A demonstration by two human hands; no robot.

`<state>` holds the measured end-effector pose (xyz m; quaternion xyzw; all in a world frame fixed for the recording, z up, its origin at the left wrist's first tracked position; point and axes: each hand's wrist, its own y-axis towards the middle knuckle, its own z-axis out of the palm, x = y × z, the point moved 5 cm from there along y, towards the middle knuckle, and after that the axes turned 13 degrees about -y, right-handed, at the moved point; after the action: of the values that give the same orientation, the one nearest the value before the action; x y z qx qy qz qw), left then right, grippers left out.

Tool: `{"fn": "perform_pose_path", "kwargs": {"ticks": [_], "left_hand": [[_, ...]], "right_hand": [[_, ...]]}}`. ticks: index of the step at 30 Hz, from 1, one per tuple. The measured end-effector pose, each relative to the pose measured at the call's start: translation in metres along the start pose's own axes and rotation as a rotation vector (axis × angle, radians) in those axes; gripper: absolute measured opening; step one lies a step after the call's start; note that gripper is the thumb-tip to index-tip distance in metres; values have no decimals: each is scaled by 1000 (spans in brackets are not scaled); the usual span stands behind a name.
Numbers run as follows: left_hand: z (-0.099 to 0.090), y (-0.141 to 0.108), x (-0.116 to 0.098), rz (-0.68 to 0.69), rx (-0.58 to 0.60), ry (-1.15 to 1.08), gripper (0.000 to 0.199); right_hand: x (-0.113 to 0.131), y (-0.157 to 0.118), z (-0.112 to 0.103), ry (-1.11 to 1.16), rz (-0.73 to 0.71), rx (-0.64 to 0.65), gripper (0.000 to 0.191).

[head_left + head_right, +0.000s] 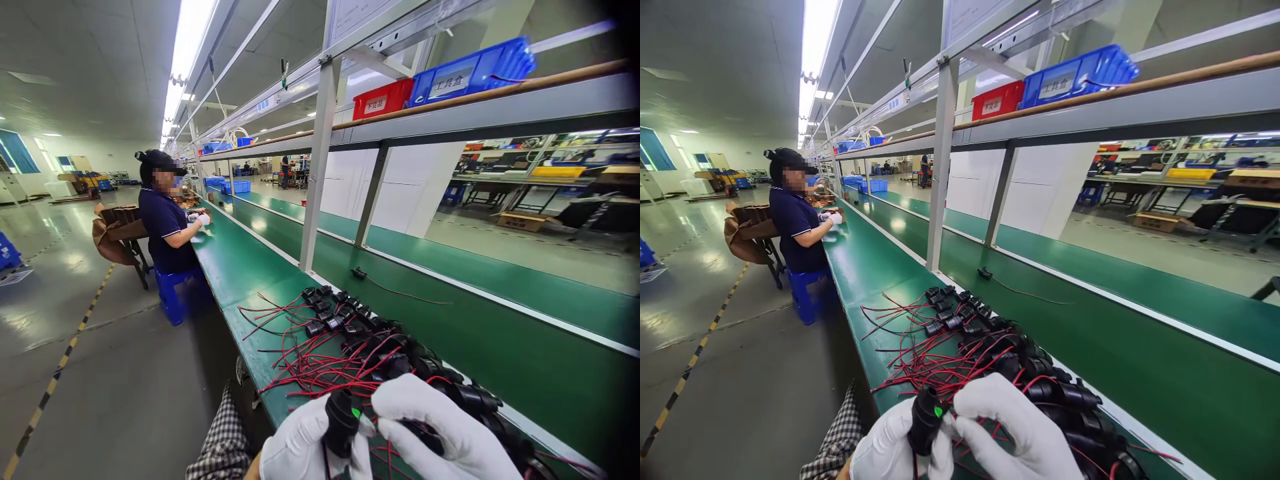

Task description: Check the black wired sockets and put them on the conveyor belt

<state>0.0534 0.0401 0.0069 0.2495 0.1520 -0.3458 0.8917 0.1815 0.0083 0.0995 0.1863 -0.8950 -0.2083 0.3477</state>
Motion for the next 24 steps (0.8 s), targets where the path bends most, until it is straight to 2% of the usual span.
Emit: {"fn": "perform_pose_path", "kwargs": {"ticks": [3, 7, 10, 12, 14, 17, 21, 24], "left_hand": [[-4, -5, 19, -132, -127, -102, 59], [-6, -17, 28, -253, -299, -174, 55], [-6, -25, 24, -258, -445, -240, 48], [-5, -27, 22, -229, -495, -250, 41], [-2, -24, 22, -209, -498, -279, 38], [7, -14, 22, -158, -423, -328, 44], [18, -1, 12, -68, -379, -324, 48], [20, 1, 11, -103, -396, -393, 49]], "right_hand": [[11, 1, 3, 19, -55, 51, 14], [13, -2, 7, -49, -71, 71, 18], [10, -5, 15, -67, -57, 70, 17], [7, -5, 21, -67, -28, 55, 16], [2, -5, 24, -46, 40, 39, 16], [-7, -4, 27, 33, 174, 41, 11], [-17, -7, 36, 153, 323, 162, 53], [-23, -6, 39, 178, 365, 167, 52]]}}
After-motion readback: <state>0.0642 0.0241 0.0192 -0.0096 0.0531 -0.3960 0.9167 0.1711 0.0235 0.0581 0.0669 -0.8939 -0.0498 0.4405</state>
